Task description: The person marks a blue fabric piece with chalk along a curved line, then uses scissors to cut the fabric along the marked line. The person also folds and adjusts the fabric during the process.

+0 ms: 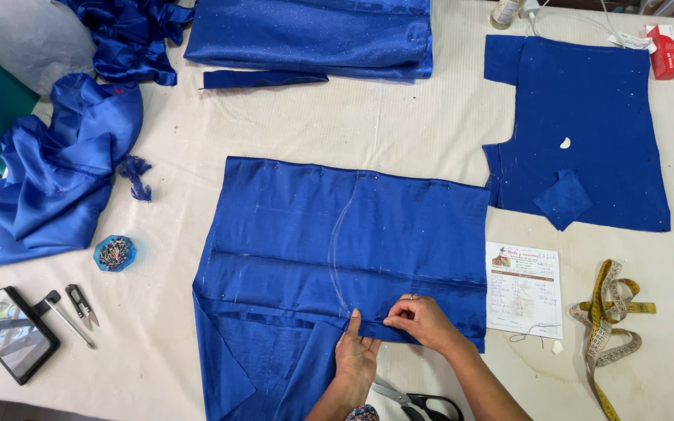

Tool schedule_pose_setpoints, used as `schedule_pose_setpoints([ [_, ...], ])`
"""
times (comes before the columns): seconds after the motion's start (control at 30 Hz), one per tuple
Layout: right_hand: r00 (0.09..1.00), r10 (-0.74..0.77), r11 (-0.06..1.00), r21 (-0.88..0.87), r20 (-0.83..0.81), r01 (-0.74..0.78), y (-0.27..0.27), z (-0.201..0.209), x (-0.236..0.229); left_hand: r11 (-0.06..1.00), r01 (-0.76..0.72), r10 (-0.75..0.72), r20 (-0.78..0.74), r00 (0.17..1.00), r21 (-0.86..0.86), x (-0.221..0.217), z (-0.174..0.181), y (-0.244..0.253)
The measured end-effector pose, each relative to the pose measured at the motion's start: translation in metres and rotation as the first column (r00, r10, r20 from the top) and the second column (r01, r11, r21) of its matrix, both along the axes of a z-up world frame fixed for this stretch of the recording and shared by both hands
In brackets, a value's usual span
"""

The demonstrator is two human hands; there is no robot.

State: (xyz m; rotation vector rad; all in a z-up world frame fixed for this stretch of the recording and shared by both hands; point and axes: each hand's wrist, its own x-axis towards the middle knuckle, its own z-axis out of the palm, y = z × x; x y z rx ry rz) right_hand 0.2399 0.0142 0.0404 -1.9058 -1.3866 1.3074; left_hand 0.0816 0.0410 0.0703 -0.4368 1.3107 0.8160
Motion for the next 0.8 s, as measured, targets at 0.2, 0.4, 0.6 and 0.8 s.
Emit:
schedule_pose_setpoints([
  [0.2, 0.999, -0.003, 1.0, 0.014, -0.051, 0.004, -0.003, -0.002, 0.004, 0.999, -0.041, 0.041, -0.022, 0.999, -0.012, 0.003, -0.011, -0.002],
  [0.4, 0.998, 0.018, 0.999, 0.029, -0.065, -0.016, -0.005, -0.001, 0.006, 0.998, -0.07, 0.07, -0.033, 0.997, -0.002, 0.006, -0.033, -0.005],
  [0.6, 0.997, -0.022, 0.999, 0.032, -0.074, 0.025, -0.007, -0.006, 0.004, 0.999, -0.039, 0.039, -0.066, 0.997, 0.008, 0.007, -0.041, -0.005],
  [0.8, 0.994, -0.089, 0.996, -0.007, -0.064, 0.089, -0.007, -0.007, 0.0, 0.999, -0.032, 0.033, -0.088, 0.996, 0.011, 0.008, -0.05, -0.006],
])
